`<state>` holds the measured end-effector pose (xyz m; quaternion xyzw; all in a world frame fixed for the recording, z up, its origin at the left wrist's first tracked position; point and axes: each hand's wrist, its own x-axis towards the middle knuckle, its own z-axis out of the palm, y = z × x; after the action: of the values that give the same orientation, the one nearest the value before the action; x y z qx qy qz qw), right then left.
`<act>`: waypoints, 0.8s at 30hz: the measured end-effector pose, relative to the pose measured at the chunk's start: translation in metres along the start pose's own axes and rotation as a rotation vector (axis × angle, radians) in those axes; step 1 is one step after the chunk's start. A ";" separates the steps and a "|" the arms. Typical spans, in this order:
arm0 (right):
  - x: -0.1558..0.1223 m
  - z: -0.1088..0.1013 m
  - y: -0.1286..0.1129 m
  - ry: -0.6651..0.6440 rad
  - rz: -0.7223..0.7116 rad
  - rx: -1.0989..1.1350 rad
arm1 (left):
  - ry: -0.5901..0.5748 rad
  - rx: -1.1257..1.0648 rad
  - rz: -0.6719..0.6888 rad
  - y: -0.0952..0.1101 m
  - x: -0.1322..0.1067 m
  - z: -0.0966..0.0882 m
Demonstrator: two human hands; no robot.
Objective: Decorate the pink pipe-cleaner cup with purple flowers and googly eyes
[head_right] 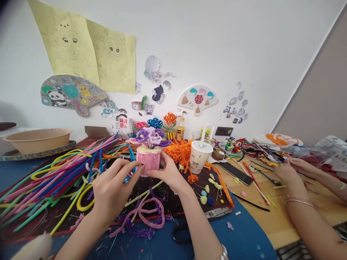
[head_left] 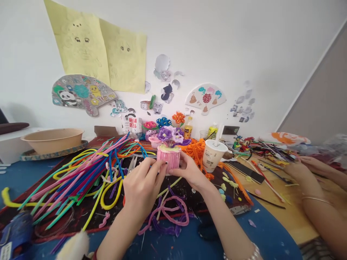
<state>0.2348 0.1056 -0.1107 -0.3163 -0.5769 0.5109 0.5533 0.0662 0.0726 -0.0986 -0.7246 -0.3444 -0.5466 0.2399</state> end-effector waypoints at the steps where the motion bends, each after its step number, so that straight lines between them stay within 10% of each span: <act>1: 0.001 -0.003 0.000 0.041 -0.004 -0.015 | 0.019 -0.026 -0.025 0.000 0.002 -0.002; 4: 0.005 -0.015 0.004 0.160 -0.016 -0.041 | 0.082 -0.120 -0.165 -0.006 0.009 -0.010; 11: 0.010 -0.028 0.012 0.258 -0.010 -0.110 | 0.350 -0.826 -0.990 -0.027 0.025 -0.018; 24: 0.005 -0.018 0.033 0.087 0.177 -0.172 | 0.556 -1.250 -1.141 -0.045 0.035 -0.039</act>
<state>0.2448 0.1238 -0.1421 -0.4341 -0.5637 0.4923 0.5015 0.0134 0.0821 -0.0549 -0.2826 -0.2211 -0.8268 -0.4331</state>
